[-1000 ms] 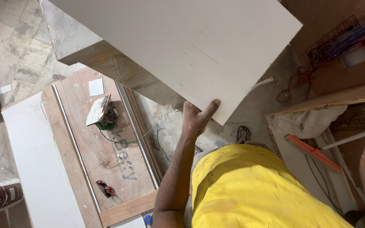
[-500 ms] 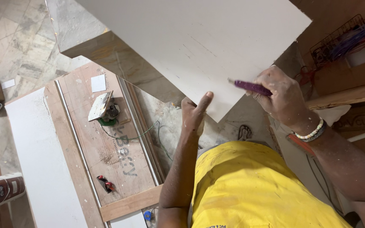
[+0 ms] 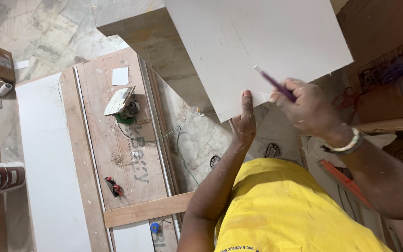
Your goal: The person applies a white laminate sheet to a wooden panel, trims the edges with a utility knife, and prepares further pieces for the furniture assembly.
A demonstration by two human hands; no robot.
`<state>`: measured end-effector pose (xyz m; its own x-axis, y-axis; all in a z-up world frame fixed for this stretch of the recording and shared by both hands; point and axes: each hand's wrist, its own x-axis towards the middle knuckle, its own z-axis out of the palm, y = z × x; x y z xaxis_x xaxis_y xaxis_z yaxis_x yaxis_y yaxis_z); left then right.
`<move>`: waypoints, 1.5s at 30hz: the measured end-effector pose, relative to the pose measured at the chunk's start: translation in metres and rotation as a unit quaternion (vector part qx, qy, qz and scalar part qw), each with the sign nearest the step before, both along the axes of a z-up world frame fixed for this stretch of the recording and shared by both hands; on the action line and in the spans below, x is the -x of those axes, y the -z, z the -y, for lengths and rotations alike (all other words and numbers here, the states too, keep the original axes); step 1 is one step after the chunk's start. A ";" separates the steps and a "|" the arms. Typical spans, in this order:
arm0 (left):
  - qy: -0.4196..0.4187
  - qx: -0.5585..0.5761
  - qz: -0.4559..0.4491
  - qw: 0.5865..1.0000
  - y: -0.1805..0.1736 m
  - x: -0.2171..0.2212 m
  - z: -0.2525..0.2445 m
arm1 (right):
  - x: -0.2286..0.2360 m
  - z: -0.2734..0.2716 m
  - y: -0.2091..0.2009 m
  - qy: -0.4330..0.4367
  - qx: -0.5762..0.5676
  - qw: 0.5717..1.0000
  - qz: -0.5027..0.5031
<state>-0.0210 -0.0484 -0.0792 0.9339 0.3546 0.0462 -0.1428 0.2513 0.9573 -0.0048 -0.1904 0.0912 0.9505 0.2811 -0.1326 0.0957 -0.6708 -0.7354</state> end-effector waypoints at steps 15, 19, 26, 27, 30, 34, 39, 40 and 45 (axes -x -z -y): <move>-0.038 -0.029 -0.001 0.999 -0.017 0.007 -0.019 | 0.011 0.063 -0.001 0.026 -0.023 0.999 0.028; -0.027 0.008 -0.022 0.999 -0.021 0.007 -0.017 | 0.008 0.009 0.016 -0.041 0.025 0.981 0.188; -0.020 0.036 -0.063 0.997 -0.016 0.012 -0.016 | -0.007 -0.020 0.019 -0.038 0.134 0.981 0.138; -0.012 0.060 -0.073 0.995 -0.015 0.012 -0.014 | -0.007 -0.020 0.017 -0.048 0.126 0.979 0.152; 0.018 0.055 -0.011 0.998 -0.009 0.008 -0.003 | -0.005 -0.021 0.011 -0.068 0.114 0.976 0.172; 0.078 0.077 -0.016 0.994 -0.007 0.006 0.010 | -0.005 -0.012 0.004 -0.025 0.074 0.991 0.113; 0.022 -0.030 -0.022 0.999 -0.026 0.004 0.014 | -0.012 0.008 0.011 0.031 -0.066 0.997 0.000; 0.025 -0.037 -0.030 0.999 -0.032 0.003 0.013 | -0.014 0.012 0.011 0.033 -0.129 0.991 -0.021; 0.024 0.031 0.011 0.999 -0.046 -0.004 -0.006 | -0.019 0.060 -0.035 0.098 -0.361 0.927 0.043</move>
